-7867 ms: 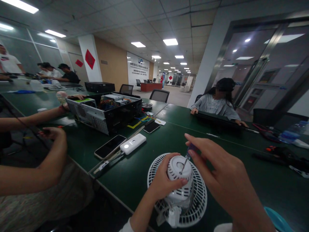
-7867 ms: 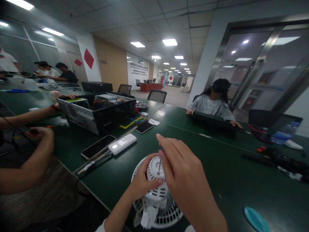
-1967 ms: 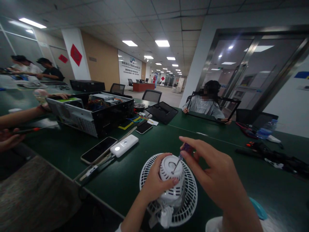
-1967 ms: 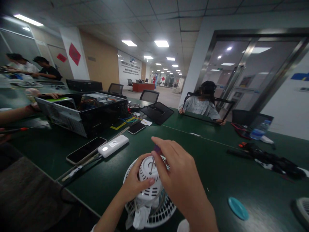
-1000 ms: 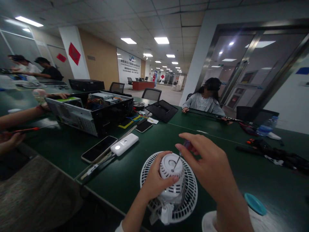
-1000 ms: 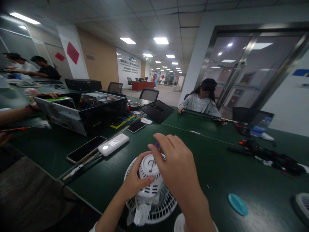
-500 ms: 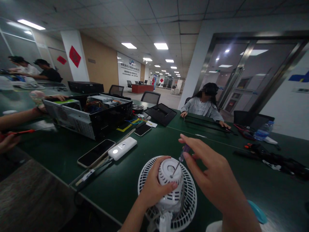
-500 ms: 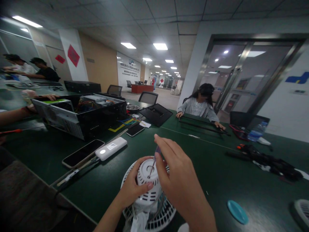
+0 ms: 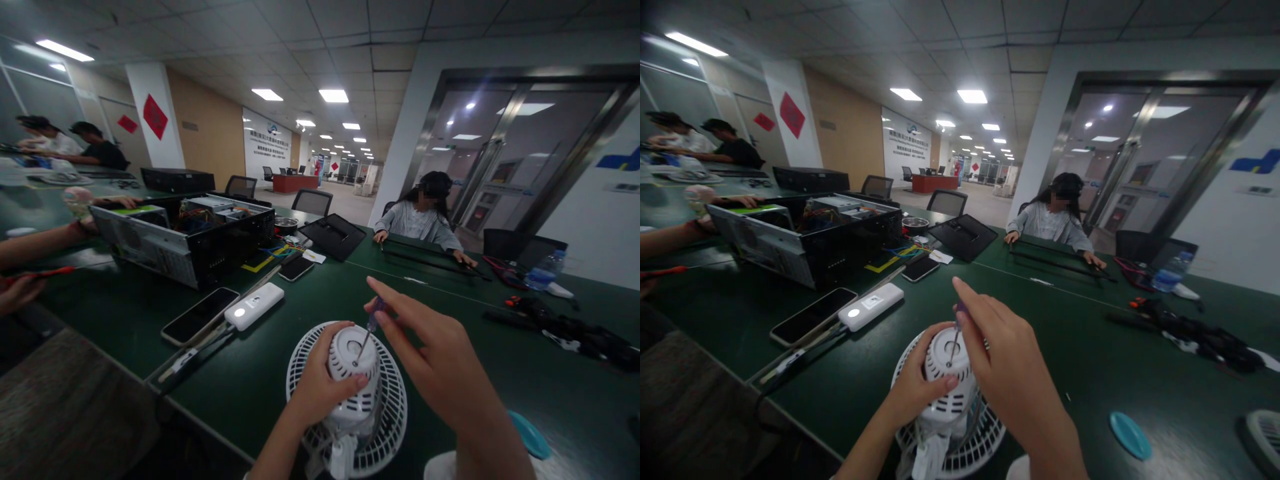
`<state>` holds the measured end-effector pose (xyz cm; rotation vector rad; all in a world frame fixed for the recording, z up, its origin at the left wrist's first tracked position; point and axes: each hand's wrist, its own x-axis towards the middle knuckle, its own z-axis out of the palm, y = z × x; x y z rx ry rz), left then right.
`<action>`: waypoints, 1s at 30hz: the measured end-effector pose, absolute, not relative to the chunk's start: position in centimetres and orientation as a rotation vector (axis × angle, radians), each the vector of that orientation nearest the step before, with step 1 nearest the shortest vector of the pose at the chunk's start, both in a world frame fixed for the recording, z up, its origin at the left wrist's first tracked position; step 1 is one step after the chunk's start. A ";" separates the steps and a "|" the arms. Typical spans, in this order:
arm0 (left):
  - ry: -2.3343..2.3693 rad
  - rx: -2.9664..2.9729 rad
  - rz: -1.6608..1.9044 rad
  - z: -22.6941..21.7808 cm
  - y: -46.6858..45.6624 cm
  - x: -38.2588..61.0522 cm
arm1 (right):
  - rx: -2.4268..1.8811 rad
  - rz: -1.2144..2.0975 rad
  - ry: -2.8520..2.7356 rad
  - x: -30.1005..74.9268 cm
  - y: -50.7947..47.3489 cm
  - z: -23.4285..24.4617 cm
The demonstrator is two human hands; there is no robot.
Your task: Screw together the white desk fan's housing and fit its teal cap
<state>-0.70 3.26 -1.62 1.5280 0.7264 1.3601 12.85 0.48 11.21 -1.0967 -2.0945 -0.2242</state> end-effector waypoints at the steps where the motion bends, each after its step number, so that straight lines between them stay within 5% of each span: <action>1: 0.722 1.527 1.359 -1.6 3.3 -0.7 | -1.092 -0.240 -2.089 12.8 0.5 11.2; 6: 0.741 1.532 1.365 -1.7 3.3 -0.7 | -1.123 -0.513 -1.988 12.2 1.0 11.0; 14: 0.730 1.546 1.374 -1.7 3.2 -0.7 | -1.087 -0.140 -2.110 12.9 -0.3 11.2; 21: 0.795 1.568 1.379 -1.9 3.3 -0.7 | -1.091 -0.438 -2.036 12.0 0.7 11.0; 30: 0.747 1.568 1.366 -1.7 3.2 -0.9 | -1.044 -0.325 -2.060 12.6 0.1 11.1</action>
